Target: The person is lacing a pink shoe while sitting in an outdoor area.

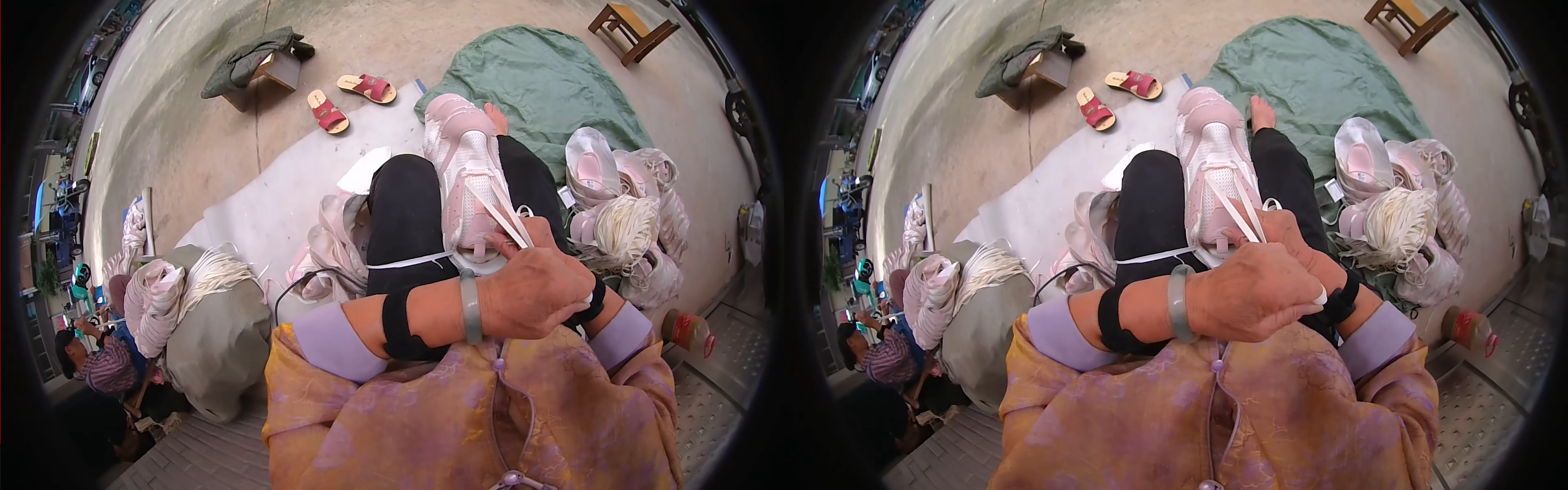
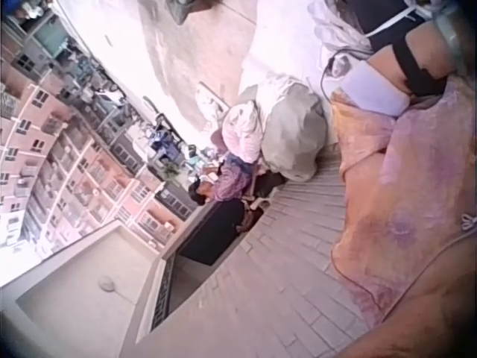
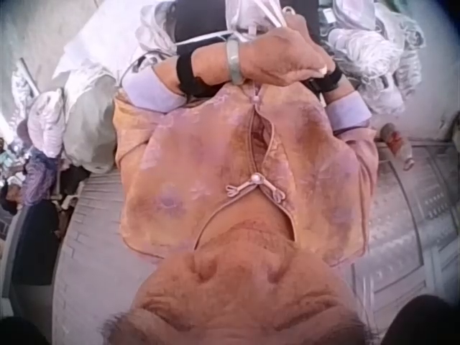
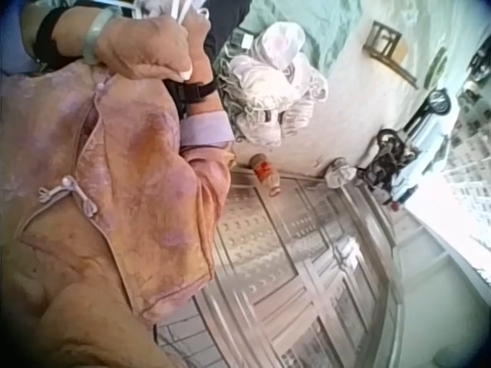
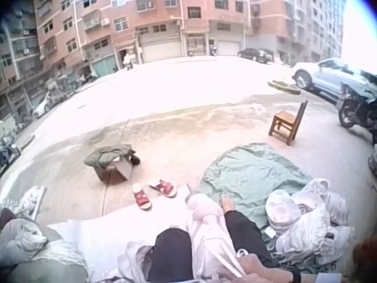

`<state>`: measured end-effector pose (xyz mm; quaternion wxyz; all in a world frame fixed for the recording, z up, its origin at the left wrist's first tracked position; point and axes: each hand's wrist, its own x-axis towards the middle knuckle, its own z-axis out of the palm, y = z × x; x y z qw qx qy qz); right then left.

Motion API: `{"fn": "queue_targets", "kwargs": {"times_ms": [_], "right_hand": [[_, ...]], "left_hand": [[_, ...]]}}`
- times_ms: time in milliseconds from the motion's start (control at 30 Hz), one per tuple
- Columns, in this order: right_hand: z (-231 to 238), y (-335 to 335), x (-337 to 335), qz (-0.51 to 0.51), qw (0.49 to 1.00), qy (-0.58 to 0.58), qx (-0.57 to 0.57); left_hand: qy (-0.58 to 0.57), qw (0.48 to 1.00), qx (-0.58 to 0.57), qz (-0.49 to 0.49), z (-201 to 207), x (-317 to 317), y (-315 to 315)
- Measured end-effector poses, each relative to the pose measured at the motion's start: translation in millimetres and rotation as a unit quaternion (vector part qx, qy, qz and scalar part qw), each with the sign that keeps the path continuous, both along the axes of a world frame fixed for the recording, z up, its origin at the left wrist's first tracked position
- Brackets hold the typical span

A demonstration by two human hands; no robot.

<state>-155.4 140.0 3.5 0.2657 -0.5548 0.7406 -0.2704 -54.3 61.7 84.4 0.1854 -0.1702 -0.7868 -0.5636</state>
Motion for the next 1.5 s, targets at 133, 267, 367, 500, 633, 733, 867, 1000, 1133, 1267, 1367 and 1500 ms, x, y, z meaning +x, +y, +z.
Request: {"fn": "queue_targets", "kwargs": {"times_ms": [133, 267, 367, 500, 633, 733, 867, 1000, 1133, 1267, 1367, 1500], "right_hand": [[-11, 4, 4, -0.003, 0.979, -0.177, -0.105], [15, -7, 12, -0.022, 0.988, 0.025, -0.153], [2, -20, 17, -0.095, 0.951, -0.028, -0.294], [8, -17, 22, -0.06, 0.95, -0.249, -0.18], [5, -8, 1, 0.064, 0.996, -0.02, -0.057], [5, 14, -4, 0.094, 0.991, -0.028, -0.096], [9, 42, -15, 0.085, 0.986, -0.048, -0.136], [21, 62, -47, 0.019, 0.991, -0.06, -0.121], [21, 77, -80, -0.064, 0.991, -0.039, -0.11], [3, 82, -103, -0.094, 0.99, -0.006, -0.101], [-20, 91, -114, -0.147, 0.984, -0.021, -0.1], [-22, 98, -129, -0.145, 0.988, 0.045, -0.031]], "left_hand": [[0.0, 0.999, -0.033, -0.008, -1, -2, 0], [-0.007, 0.998, -0.057, -0.028, 0, 1, -4], [0.013, 0.999, -0.045, -0.019, -2, 0, -4], [0.037, 0.998, -0.047, -0.009, 13, -1, -15], [0.014, 0.994, -0.107, 0.021, 14, 9, -22], [-0.006, 0.982, -0.187, 0.037, 17, 19, -29], [-0.079, 0.962, -0.26, 0.03, 14, 37, -42], [-0.208, 0.965, -0.145, 0.07, 12, 61, -77], [-0.278, 0.891, 0.22, 0.282, 6, 104, -115], [-0.224, 0.872, 0.302, 0.313, -31, 121, -141], [-0.215, 0.844, 0.382, 0.311, -47, 131, -156], [-0.297, 0.815, 0.303, 0.393, -43, 161, -179]]}}
